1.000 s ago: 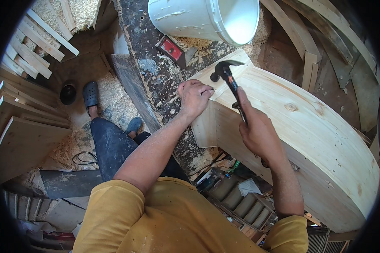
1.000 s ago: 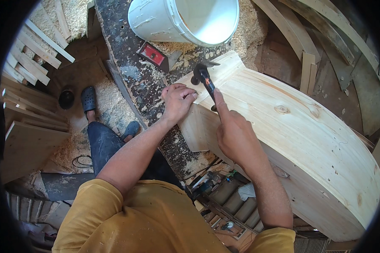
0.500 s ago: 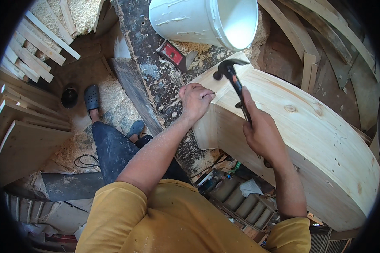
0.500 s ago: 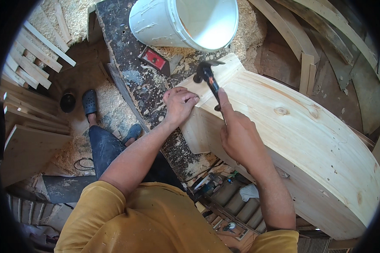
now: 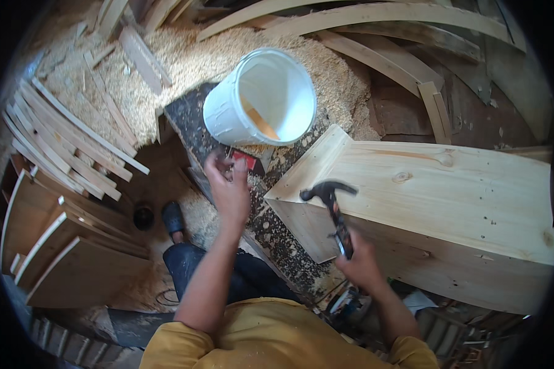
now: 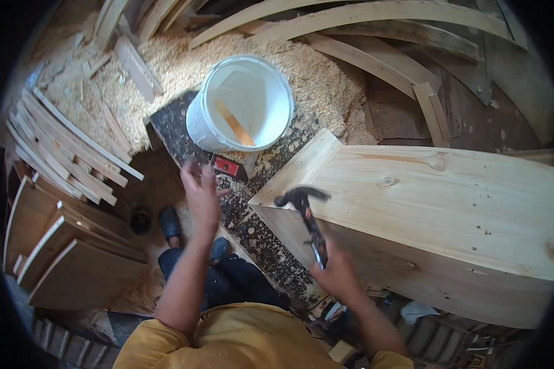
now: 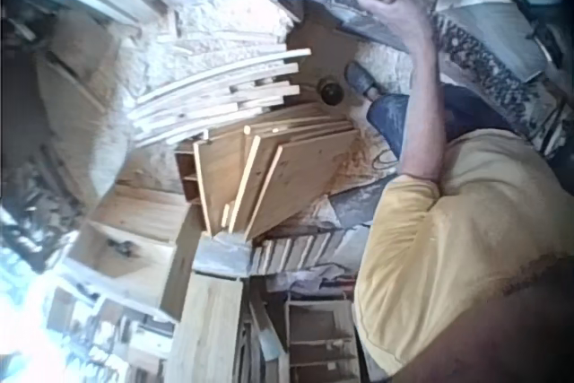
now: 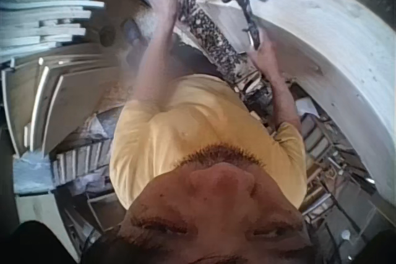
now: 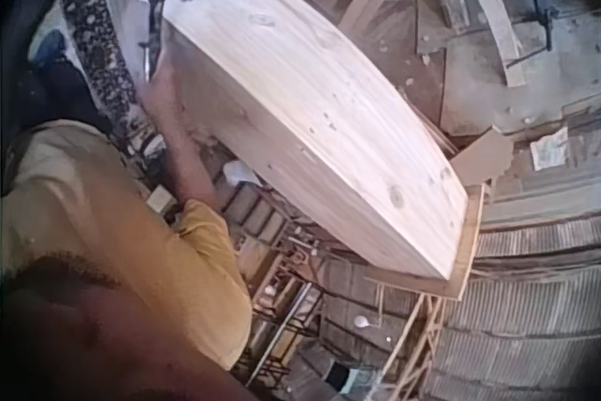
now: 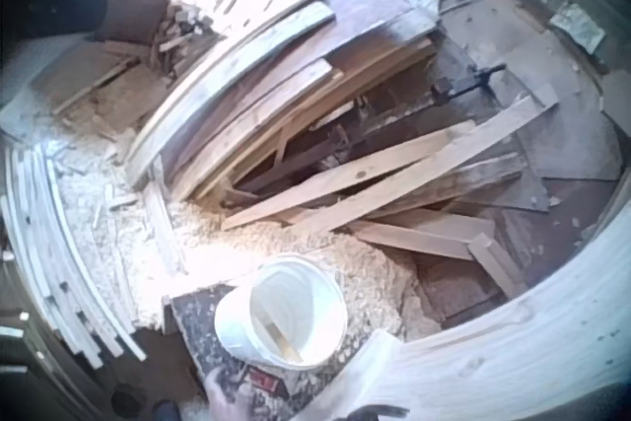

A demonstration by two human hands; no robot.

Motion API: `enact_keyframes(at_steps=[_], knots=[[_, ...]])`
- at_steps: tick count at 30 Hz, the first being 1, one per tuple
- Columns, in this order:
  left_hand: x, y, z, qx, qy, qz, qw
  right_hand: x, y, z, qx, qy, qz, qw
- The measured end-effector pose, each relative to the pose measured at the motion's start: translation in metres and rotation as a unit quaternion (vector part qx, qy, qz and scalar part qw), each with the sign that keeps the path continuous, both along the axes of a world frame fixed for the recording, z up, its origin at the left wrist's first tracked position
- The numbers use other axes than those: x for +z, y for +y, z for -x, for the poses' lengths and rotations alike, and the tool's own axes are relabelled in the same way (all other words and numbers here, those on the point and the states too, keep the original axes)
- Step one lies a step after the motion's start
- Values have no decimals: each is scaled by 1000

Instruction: Hammering nails into wooden components to assemble a furniture piece in a workshop.

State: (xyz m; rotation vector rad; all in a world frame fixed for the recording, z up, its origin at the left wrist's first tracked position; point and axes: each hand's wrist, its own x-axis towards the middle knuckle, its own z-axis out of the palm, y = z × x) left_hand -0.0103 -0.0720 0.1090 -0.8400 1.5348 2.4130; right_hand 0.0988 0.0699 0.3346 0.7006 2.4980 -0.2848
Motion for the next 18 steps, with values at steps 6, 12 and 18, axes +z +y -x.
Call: enact_keyframes(at_steps=[6, 12, 18], knots=[[36, -29, 104, -198, 65, 64, 976, -37, 12, -93, -105, 51, 200, 973], [77, -15, 130, -250, 23, -12, 968, -57, 33, -131, -50, -9, 240, 970], [89, 27, 176, -261, 57, 0, 964, -60, 53, -138, -78, 33, 233, 969]])
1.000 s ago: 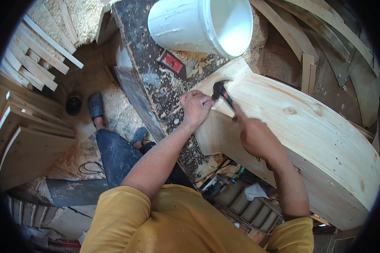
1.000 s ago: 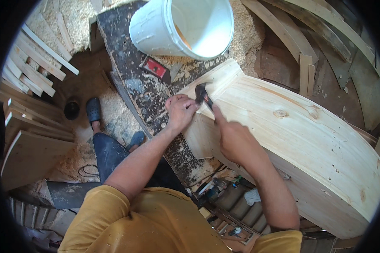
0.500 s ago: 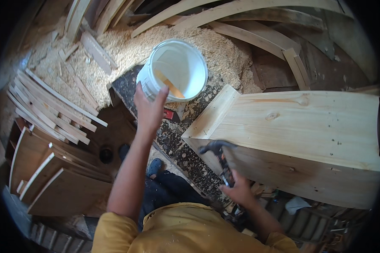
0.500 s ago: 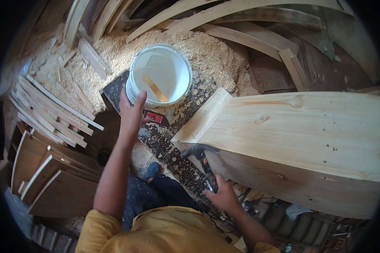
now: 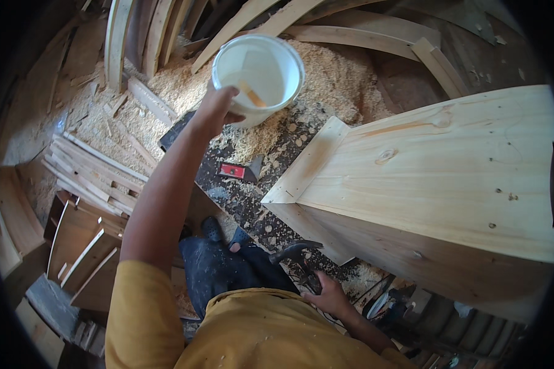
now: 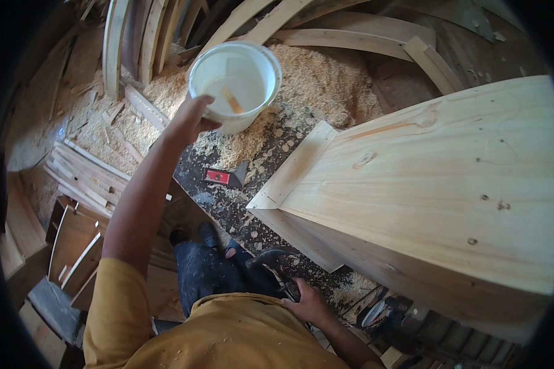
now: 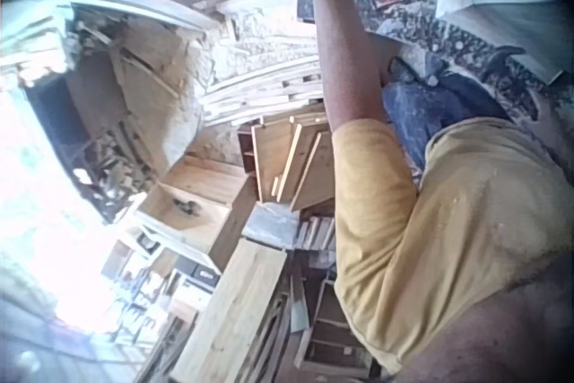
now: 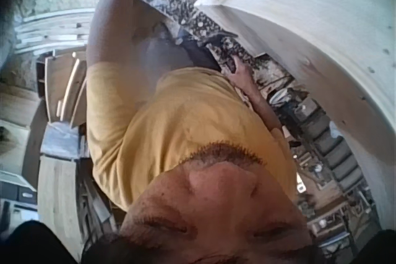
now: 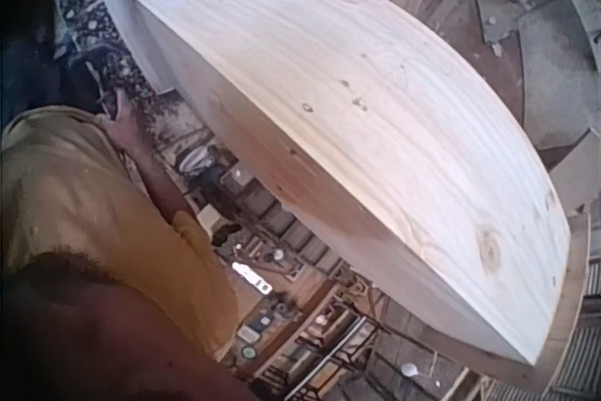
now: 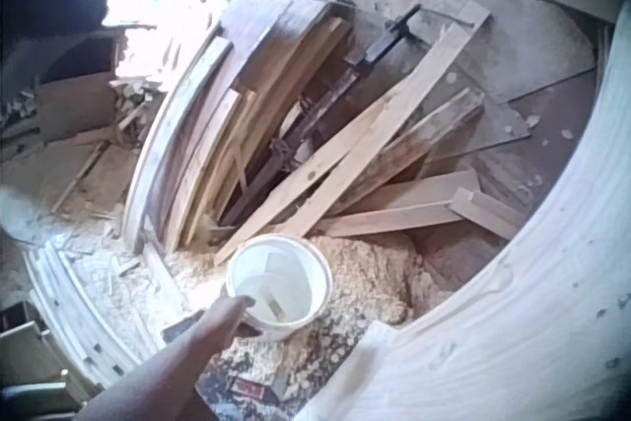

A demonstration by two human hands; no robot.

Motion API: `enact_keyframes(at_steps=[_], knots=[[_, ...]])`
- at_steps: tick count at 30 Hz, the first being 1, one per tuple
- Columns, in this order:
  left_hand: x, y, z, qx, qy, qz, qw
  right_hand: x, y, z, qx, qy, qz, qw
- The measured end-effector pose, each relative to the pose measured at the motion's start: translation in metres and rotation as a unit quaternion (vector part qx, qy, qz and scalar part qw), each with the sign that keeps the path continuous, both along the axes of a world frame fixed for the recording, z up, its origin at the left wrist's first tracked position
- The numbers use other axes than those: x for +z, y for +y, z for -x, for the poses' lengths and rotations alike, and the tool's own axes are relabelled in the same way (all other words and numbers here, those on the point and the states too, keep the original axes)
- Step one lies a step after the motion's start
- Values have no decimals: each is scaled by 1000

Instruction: Hammering nails into wooden components to assemble a furniture piece in a workshop.

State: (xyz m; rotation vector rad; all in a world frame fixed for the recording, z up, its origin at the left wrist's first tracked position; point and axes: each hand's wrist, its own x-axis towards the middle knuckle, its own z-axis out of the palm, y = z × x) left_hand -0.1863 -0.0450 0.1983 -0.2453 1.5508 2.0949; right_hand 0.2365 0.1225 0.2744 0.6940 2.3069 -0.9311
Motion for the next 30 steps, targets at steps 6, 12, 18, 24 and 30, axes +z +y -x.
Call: enact_keyframes(at_steps=[6, 12, 18, 24, 30], knots=[[-13, -7, 34, -50, -1, 92, 995, -23, 29, -18, -39, -19, 51, 998], [-40, -94, 52, -159, -13, 130, 979, -18, 22, 8, -108, -109, 59, 986], [-42, -101, 25, -96, 72, 125, 985, 47, -22, 86, -44, -39, -14, 998], [-120, -38, -151, -40, 58, 109, 991, 113, -56, 179, 35, -22, -176, 984], [-146, 58, -223, -117, 109, 55, 986, 129, -84, 263, 236, -111, -343, 902]])
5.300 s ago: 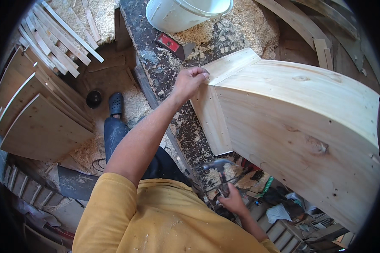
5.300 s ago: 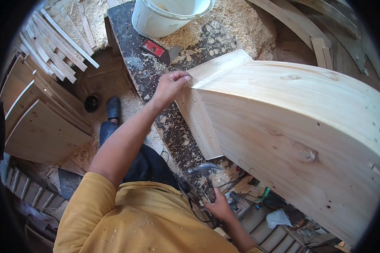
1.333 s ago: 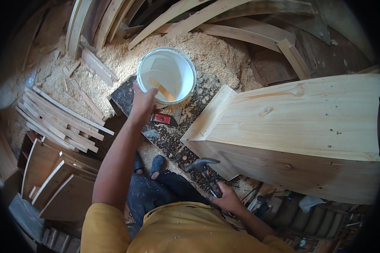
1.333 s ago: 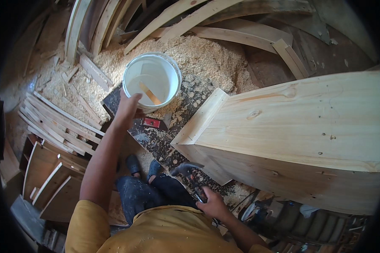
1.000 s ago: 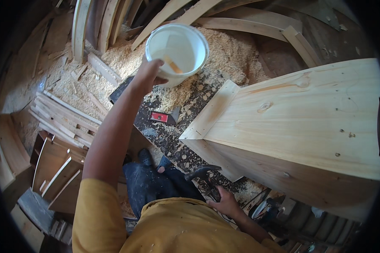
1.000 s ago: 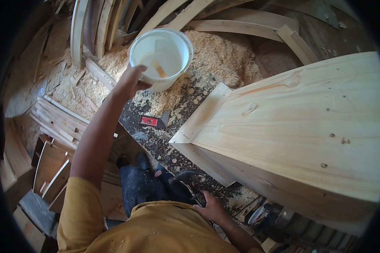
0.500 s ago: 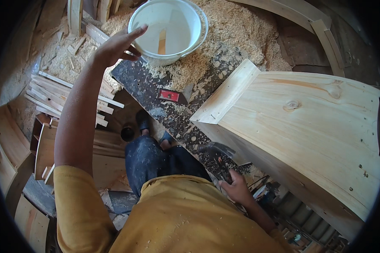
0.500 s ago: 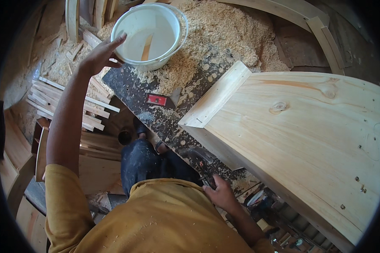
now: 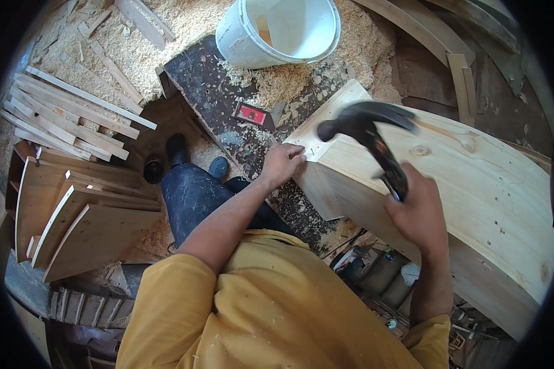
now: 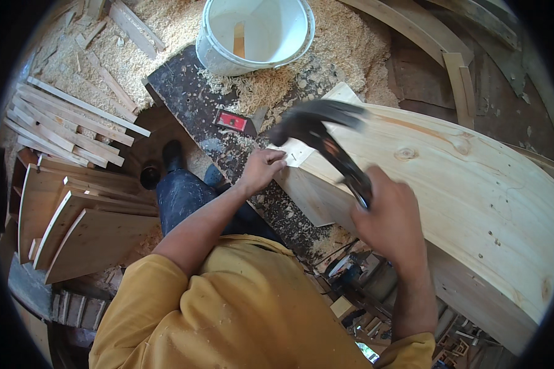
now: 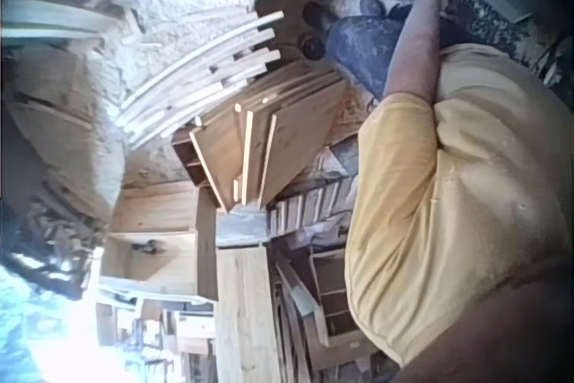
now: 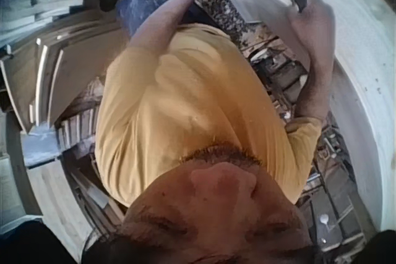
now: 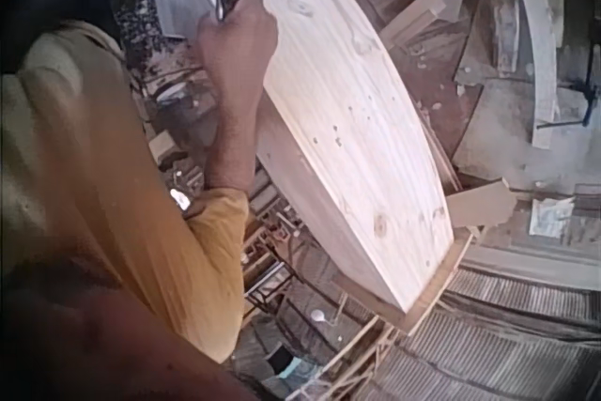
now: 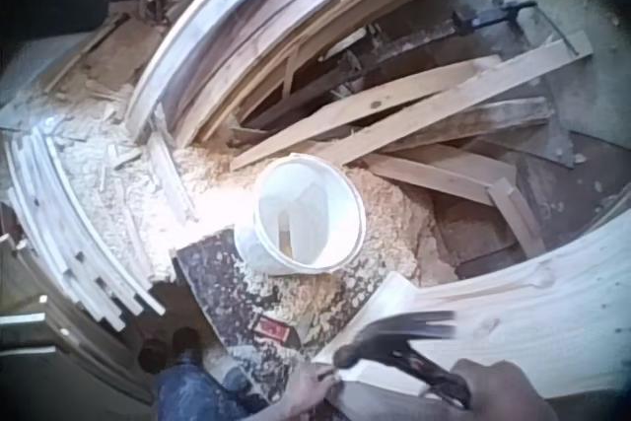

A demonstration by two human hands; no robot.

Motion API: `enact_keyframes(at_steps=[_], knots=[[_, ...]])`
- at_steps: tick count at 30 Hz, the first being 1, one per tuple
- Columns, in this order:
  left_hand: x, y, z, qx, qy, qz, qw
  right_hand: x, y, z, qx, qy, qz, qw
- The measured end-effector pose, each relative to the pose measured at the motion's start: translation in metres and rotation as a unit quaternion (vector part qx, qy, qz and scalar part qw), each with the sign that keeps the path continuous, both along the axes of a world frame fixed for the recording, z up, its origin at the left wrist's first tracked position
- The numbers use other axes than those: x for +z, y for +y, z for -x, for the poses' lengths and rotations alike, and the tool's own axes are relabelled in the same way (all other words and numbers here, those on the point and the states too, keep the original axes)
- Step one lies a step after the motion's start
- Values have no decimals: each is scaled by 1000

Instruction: Hammering nails into wooden components to assemble a furniture piece in a workshop.

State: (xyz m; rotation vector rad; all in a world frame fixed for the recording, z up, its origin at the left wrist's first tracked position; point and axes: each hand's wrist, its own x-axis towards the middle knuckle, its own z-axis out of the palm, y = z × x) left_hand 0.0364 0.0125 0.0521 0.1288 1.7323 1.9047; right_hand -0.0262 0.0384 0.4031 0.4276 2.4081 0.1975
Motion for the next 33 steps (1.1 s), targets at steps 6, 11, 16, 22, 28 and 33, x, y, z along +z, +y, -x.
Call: enact_keyframes(at_steps=[6, 11, 16, 22, 28, 33], knots=[[19, 24, 1, 19, -41, 64, 997, -59, 5, 62, 114, -128, -35, 985], [10, 35, -1, 3, -69, 54, 996, -81, 42, 105, 201, -232, -7, 952], [15, 34, -5, 34, -67, 78, 994, -94, 76, 108, 215, -310, -16, 926], [12, 38, -17, 98, -41, 25, 994, -111, 98, 109, 176, -343, -13, 923], [22, 47, -12, 133, -86, 59, 986, -120, 117, 124, 157, -363, 23, 918], [8, 48, -24, 204, -91, -26, 974, -131, 130, 127, 149, -354, 28, 923]])
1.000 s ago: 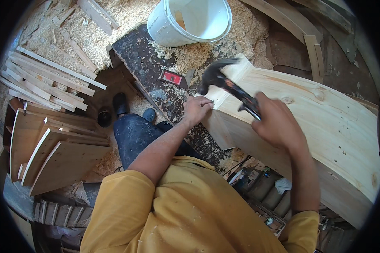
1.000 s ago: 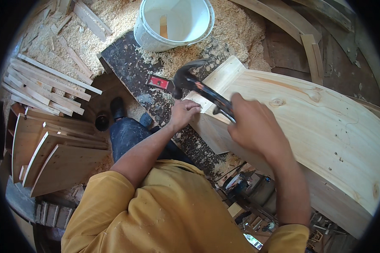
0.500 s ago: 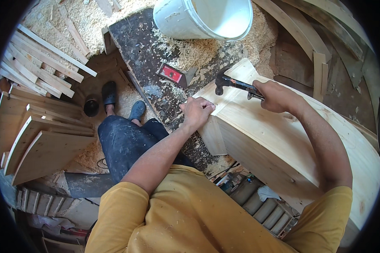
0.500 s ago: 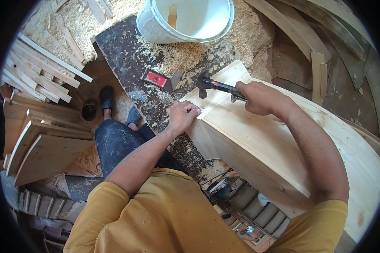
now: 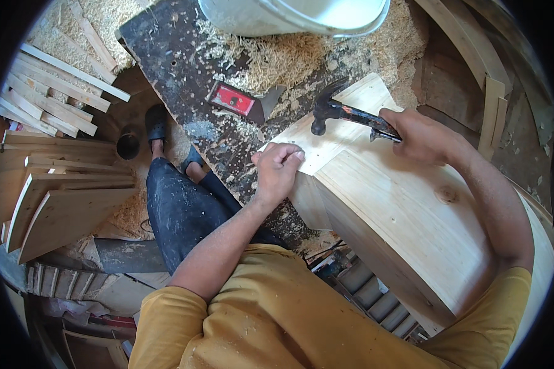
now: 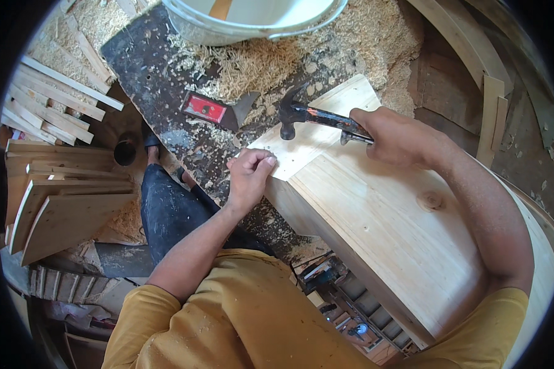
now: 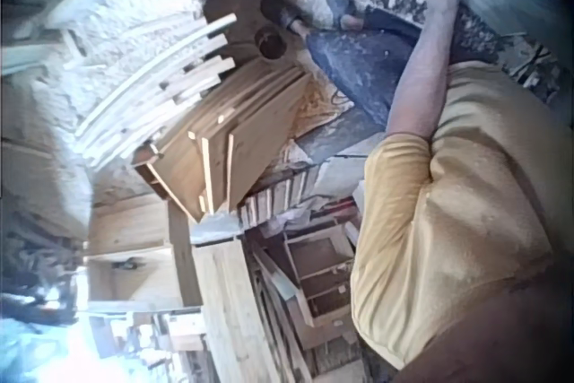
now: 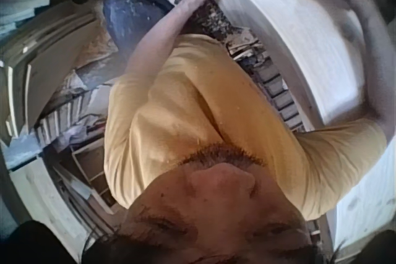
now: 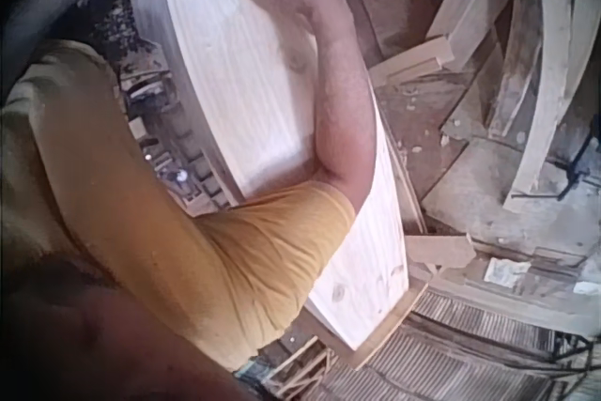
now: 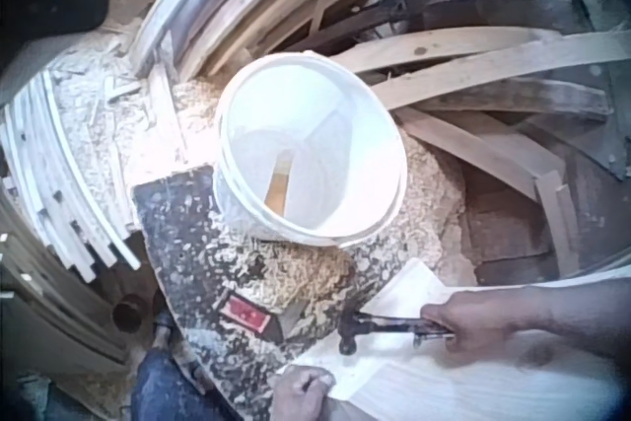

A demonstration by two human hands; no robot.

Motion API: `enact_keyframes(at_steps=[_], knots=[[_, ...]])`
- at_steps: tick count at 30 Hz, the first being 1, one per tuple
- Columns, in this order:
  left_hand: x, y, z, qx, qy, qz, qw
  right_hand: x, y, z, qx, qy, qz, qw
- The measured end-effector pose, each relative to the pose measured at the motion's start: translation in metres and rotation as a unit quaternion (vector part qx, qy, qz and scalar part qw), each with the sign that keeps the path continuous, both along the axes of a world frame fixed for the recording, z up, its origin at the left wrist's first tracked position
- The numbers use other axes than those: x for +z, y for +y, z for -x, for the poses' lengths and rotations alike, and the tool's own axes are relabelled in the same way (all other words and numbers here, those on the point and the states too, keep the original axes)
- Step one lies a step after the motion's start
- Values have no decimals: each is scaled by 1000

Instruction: Hammering nails into wooden components to assemble a furniture piece in a workshop.

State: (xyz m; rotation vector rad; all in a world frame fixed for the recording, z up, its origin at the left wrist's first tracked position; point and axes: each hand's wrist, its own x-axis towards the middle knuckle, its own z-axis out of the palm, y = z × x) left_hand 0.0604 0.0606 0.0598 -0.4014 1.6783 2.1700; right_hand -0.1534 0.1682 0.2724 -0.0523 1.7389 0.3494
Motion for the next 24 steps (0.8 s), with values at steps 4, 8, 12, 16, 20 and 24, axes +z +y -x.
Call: enact_keyframes(at_steps=[4, 8, 12, 16, 20, 24], knots=[[-5, 0, 2, -37, -7, 3, 999, -5, -3, -3, 18, -13, 6, 1000], [-4, -2, 2, -51, 22, 6, 998, -11, 7, -9, 42, -4, 18, 999], [-5, -1, 0, -50, 19, 8, 999, -13, 8, -15, 34, 13, 51, 998], [-3, -2, 2, -45, 31, 21, 998, -12, -5, -15, 38, 11, 23, 999], [-4, -3, 1, -42, 41, 19, 998, -10, -11, -15, 25, 18, 27, 999], [-4, -5, 1, -60, 40, 17, 997, -10, -10, -20, 104, -30, 25, 994]])
